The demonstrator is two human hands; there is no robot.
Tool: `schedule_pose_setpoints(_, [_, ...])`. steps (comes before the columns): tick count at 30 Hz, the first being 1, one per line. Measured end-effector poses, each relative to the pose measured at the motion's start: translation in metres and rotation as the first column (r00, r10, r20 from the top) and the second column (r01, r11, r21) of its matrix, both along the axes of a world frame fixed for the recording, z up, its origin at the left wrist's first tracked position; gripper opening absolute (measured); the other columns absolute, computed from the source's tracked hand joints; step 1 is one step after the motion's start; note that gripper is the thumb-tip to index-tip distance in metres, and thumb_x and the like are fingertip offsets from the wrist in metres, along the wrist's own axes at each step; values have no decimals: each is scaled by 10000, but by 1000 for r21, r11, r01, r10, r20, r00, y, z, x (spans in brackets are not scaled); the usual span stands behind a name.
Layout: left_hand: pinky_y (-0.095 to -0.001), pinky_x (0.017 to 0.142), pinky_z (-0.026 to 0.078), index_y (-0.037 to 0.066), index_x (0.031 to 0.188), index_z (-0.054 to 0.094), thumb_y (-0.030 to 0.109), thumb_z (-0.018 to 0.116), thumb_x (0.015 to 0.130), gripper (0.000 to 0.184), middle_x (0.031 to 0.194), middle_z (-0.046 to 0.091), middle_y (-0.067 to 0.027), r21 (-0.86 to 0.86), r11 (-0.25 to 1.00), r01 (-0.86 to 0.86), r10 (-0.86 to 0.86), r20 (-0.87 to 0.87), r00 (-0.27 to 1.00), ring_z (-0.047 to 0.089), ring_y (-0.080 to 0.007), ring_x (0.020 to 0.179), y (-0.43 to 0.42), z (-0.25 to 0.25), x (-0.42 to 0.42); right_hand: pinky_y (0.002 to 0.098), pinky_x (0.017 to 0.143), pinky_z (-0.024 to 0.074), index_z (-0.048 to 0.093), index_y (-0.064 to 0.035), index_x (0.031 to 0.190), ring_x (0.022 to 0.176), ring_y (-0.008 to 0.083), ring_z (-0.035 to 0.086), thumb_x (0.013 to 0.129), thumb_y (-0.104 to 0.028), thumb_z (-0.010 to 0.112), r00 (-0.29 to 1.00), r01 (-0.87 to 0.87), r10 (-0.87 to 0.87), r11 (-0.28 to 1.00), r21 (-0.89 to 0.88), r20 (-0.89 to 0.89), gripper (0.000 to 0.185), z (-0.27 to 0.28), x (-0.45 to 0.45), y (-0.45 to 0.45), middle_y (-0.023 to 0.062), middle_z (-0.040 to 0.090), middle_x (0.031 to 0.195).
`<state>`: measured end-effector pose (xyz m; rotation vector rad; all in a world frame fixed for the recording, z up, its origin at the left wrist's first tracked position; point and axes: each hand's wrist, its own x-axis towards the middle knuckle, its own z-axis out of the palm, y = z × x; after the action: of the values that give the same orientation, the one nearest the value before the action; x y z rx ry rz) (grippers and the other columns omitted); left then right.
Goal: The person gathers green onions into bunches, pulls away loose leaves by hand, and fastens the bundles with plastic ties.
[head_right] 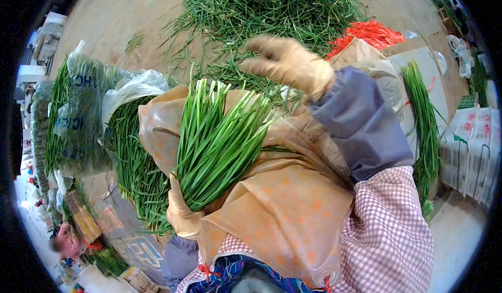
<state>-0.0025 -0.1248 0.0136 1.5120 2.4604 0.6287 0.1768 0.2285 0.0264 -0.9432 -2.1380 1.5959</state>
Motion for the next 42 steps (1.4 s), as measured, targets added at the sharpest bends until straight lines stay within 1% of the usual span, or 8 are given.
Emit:
schedule_pose_setpoints(5, [-418,645,507,93,1503,304,-28,660,656,927,938,595,-146,23,1000,16,-16,-35,999,620,-355,760,-3,-4,-2,271,693,477,666,-12,971,765,72,546,914,-200,676,992,-121,125,977,-175,15,197,-34,-23,-18,-13,618,790])
schedule_pose_setpoints(12, [-423,642,525,88,1490,329,-22,659,654,905,939,606,-158,94,995,-16,15,17,1000,642,-368,769,-1,-8,-1,352,753,526,655,-19,1050,826,202,655,883,-294,702,828,326,-547,652,684,127,325,-29,32,66,103,689,879])
schedule_pose_setpoints(16, [-411,658,535,76,1477,351,-12,666,688,854,956,621,-166,93,995,-33,30,37,999,659,-361,796,5,-5,2,344,849,507,644,-58,1142,987,225,621,827,-177,752,977,70,64,804,590,-204,354,1,12,-1,86,658,1032])
schedule_pose_setpoints(20, [-407,663,538,70,1477,348,-2,670,713,832,958,628,-162,117,992,-37,33,32,999,667,-350,799,4,-12,2,414,786,469,631,-86,949,825,258,602,828,-295,690,948,-188,315,462,867,38,248,-12,-18,-54,72,601,855])
schedule_pose_setpoints(28, [-414,745,540,60,1476,337,-50,608,699,831,1064,630,-190,142,988,-66,42,162,986,662,-376,894,-5,-23,0,361,644,530,640,-72,965,747,265,643,867,-113,645,962,269,-88,441,856,-257,106,-61,-4,-19,110,637,837])
schedule_pose_setpoints(35, [-398,872,512,43,1486,307,-82,594,688,858,1204,595,-231,208,974,-86,21,298,954,632,-387,1040,-1,-24,-2,392,1055,436,468,-29,1380,1240,315,528,919,-269,610,862,235,-491,605,761,124,539,-45,56,15,179,553,1337])
schedule_pose_setpoints(38, [-385,949,479,41,1500,284,-98,598,700,871,1301,554,-257,189,972,-137,53,393,918,605,-375,1128,1,-19,1,299,896,492,548,-9,1299,1015,189,594,938,-313,625,986,164,-161,977,-139,35,479,-43,66,-33,106,624,1154])
schedule_pose_setpoints(42, [-386,941,483,50,1494,308,-100,609,709,854,1306,552,-271,158,968,-193,128,353,927,612,-357,1122,4,-18,3,320,936,469,413,-11,1411,1111,188,583,932,-272,625,968,28,-221,563,-826,-118,585,-61,62,-95,89,591,1248])
